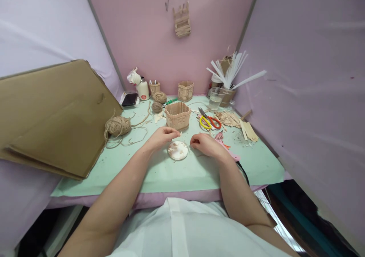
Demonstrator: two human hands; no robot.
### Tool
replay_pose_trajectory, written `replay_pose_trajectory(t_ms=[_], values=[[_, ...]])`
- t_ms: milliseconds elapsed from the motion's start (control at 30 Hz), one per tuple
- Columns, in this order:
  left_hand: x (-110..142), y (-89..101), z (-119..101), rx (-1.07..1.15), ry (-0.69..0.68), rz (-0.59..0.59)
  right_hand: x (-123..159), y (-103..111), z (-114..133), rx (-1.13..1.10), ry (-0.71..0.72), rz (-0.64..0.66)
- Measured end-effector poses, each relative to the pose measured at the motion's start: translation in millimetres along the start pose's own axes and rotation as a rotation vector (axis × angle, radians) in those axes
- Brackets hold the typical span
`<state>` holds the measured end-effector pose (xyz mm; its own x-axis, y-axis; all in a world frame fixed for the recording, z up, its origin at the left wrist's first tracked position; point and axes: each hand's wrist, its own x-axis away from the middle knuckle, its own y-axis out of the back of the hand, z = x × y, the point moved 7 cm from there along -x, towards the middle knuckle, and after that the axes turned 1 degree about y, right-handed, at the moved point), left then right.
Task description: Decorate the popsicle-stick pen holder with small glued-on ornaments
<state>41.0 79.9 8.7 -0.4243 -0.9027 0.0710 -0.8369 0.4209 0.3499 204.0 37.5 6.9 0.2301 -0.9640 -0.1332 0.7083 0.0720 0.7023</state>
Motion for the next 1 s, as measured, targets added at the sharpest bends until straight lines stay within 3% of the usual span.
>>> replay_pose_trajectory(t_ms=[100,200,300,367,600,833,1000], values=[[2.9,0.6,-12.7,-0.027,-0.132,-0.062,-1.3,6.4,7.2,-0.064,0.014,-0.137],[17.6,6.3,-39.1,-0.160,-0.456,-0.270,-3.4,8.2,13.2,-0.365,-0.036,-0.224],[37.7,5.9,-55.9,-0.379,-0.734,-0.467,-5.3,-5.6,19.4,-0.809,-0.117,-0.121],[45.9,1.9,-59.6,-0.511,-0.845,-0.517,-4.6,-15.2,24.1,-1.020,-0.171,-0.028],[56.2,-8.9,-63.7,-0.708,-1.054,-0.491,0.4,-25.4,28.0,-1.234,-0.293,0.123],[51.8,-10.8,-60.4,-0.662,-1.007,-0.408,2.4,-23.8,26.0,-1.220,-0.298,0.109],[36.7,1.2,-53.6,-0.335,-0.714,-0.461,-2.8,-12.5,24.0,-1.088,-0.201,-0.086]])
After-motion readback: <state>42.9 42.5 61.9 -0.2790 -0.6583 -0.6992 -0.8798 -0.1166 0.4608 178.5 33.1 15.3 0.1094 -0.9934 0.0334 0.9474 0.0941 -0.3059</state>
